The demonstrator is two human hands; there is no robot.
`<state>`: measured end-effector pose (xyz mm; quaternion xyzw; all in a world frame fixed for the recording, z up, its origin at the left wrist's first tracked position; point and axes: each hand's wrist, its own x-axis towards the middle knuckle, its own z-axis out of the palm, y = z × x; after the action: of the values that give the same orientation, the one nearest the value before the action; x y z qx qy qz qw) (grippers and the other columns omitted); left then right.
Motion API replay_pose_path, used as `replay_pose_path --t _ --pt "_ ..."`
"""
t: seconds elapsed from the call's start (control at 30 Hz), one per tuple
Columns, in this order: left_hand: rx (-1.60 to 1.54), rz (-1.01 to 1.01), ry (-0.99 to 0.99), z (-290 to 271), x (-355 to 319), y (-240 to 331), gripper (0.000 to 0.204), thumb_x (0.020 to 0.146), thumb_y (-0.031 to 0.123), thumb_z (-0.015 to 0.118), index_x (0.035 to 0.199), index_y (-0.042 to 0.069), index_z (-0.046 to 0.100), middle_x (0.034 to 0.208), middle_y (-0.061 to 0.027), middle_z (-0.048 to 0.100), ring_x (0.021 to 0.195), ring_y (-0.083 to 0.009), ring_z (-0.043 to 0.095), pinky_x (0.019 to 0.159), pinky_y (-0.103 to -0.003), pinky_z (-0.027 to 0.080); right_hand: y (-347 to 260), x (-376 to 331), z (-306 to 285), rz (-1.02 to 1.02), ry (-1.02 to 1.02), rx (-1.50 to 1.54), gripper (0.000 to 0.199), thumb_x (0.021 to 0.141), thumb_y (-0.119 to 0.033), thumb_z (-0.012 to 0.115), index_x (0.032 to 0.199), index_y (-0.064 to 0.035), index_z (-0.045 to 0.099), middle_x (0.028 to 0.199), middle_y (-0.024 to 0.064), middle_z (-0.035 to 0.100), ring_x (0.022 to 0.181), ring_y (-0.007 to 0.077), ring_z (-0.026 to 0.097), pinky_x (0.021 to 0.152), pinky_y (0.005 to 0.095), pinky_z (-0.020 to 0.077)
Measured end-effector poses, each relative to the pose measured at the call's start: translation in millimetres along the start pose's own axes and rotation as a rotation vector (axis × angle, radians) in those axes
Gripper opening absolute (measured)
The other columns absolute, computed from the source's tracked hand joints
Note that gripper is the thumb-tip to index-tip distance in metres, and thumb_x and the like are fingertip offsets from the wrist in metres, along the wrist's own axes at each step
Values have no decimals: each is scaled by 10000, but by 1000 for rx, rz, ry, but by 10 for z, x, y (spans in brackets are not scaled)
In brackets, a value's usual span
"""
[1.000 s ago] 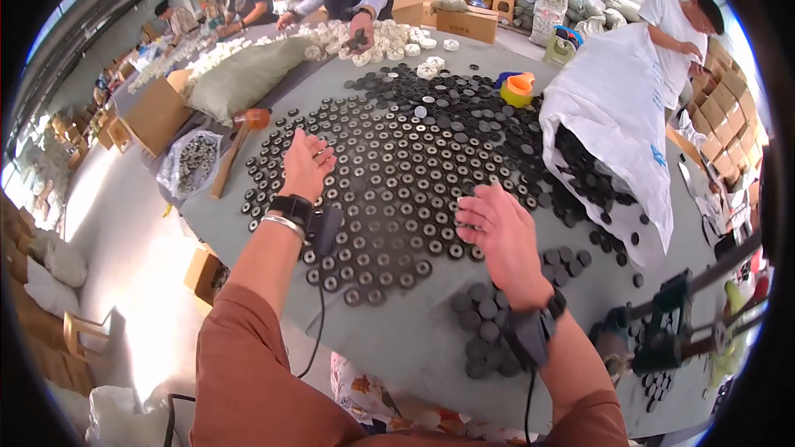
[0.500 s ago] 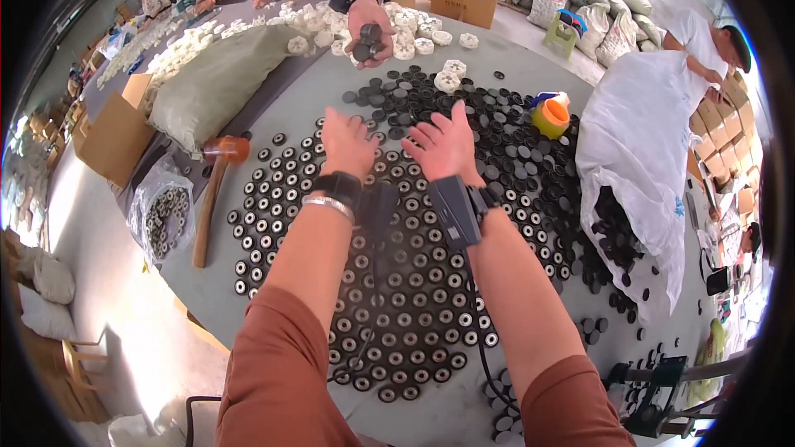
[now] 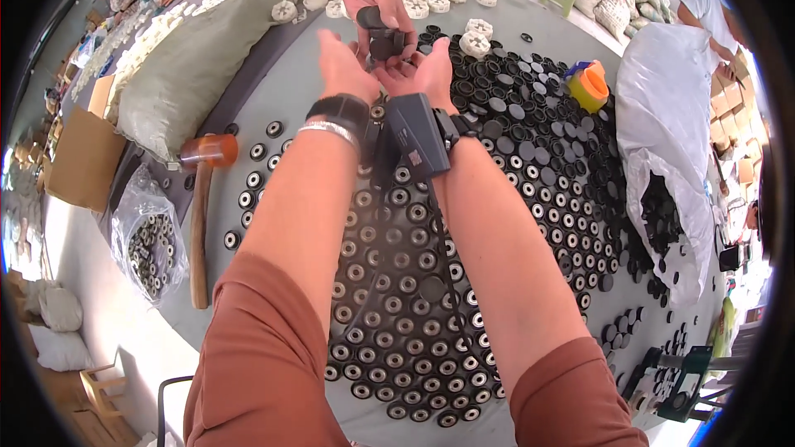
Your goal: Use a manual press to assemble small circular rubber or plastic components on a factory table.
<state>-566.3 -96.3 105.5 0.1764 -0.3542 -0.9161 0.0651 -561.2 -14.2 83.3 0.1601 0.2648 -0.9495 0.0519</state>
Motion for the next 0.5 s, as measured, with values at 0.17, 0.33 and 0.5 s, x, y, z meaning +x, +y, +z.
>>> replay_pose_path --t 0.17,0.33,0.5 --pt "189 -170 -115 41 34 110 580 970 516 307 1446 193 238 1299 -98 400 1156 -249 373 918 -591 287 85 91 -107 -108 -86 -113 628 938 -603 204 1102 -74 499 888 71 477 769 184 452 744 403 437" --pt "194 -106 -176 59 158 -58 528 967 542 303 1343 177 368 1240 -101 433 1156 -292 393 881 -616 328 49 337 -234 -239 -91 -97 629 949 -567 163 1129 -100 544 865 38 578 721 174 521 627 363 418" --pt "86 -5 -199 -23 276 -319 486 970 508 337 1229 114 458 1171 -93 519 1083 -270 519 904 -523 416 25 349 -326 -213 -170 -96 548 960 -507 254 1103 -59 533 1021 55 564 946 164 498 773 361 410"
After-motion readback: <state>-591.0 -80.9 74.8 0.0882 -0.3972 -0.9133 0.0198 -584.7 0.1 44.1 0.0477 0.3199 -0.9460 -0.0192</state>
